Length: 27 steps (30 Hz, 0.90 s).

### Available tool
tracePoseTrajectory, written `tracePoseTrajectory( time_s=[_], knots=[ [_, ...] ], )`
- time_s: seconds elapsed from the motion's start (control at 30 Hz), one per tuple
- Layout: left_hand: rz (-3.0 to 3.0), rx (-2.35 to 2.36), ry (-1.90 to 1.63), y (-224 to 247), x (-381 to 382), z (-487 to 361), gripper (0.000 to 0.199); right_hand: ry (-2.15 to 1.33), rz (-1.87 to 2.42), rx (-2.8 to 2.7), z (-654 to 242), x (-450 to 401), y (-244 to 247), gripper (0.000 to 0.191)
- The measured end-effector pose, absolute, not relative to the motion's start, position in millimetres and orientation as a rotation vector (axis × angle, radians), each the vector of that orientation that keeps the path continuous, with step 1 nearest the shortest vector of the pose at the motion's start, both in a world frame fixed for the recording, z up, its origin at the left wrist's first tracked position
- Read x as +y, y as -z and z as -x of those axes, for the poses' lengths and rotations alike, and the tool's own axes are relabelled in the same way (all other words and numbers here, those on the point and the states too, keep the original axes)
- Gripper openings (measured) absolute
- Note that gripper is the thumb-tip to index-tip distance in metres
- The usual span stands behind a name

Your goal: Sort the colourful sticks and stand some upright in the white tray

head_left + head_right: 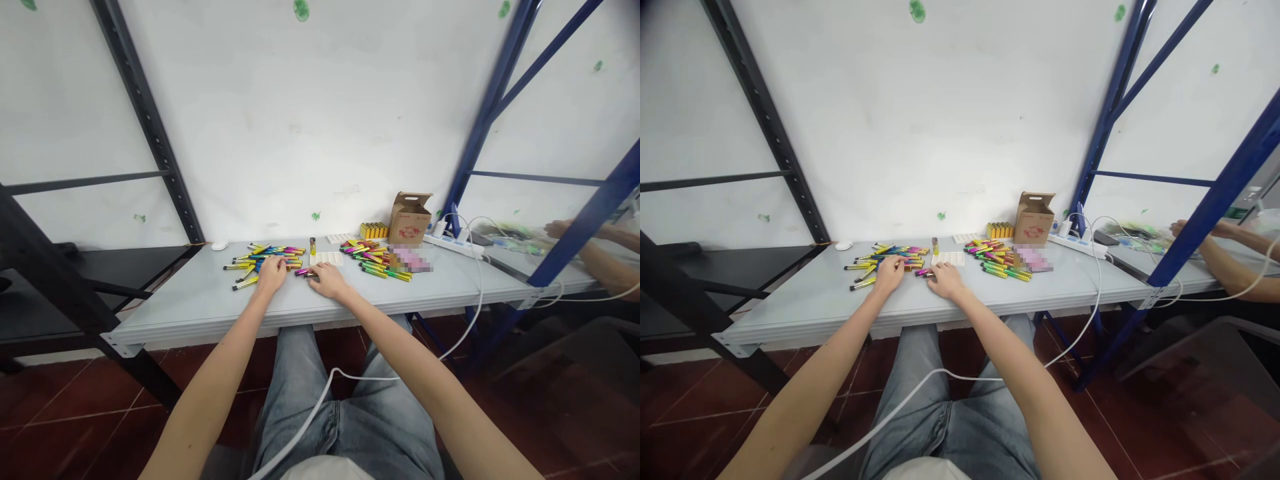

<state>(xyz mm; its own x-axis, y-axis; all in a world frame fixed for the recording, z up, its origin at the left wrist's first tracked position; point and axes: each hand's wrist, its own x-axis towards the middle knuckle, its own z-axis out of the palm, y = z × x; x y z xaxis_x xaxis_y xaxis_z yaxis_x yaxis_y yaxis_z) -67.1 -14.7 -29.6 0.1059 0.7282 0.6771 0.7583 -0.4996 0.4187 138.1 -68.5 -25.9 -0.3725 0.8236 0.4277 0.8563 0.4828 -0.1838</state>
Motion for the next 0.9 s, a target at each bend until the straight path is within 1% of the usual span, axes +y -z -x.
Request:
tracePoseTrajectory(
  time_s=[0.1, 0.2, 0.27, 0.37, 0.43, 0.47, 0.73, 0.83, 0.9],
  knots=[
    [2.337, -1.517, 1.312, 29, -18, 65, 0.031, -0.006, 1.388, -2.214, -140, -66, 27, 0.024],
    [2.387, -1.448, 1.238, 28, -24, 59, 0.03, -0.08, 1.393, -2.079, -142, -64, 27, 0.027],
    [2.489, -1.334, 1.144, 27, -28, 54, 0.029, -0.159, 1.399, -1.887, -145, -60, 27, 0.028],
    [2.668, -1.125, 0.908, 27, -30, 49, 0.035, -0.406, 1.308, -1.472, -151, -50, 27, 0.019],
    [2.687, -1.113, 0.818, 28, -29, 48, 0.036, -0.572, 1.223, -1.272, -156, -43, 27, 0.011],
    [2.669, -1.149, 0.818, 29, -28, 49, 0.036, -0.634, 1.195, -1.22, -158, -40, 27, 0.01],
    [2.516, -1.314, 0.908, 31, -27, 50, 0.036, -1.041, 0.977, -1.051, -169, -34, 18, 0.031],
    [2.456, -1.356, 0.916, 29, -29, 48, 0.037, -1.197, 0.878, -0.965, -177, -33, 15, 0.042],
    [2.441, -1.354, 0.914, 28, -31, 45, 0.035, -1.338, 0.748, -0.814, -182, -34, 14, 0.043]
  ],
)
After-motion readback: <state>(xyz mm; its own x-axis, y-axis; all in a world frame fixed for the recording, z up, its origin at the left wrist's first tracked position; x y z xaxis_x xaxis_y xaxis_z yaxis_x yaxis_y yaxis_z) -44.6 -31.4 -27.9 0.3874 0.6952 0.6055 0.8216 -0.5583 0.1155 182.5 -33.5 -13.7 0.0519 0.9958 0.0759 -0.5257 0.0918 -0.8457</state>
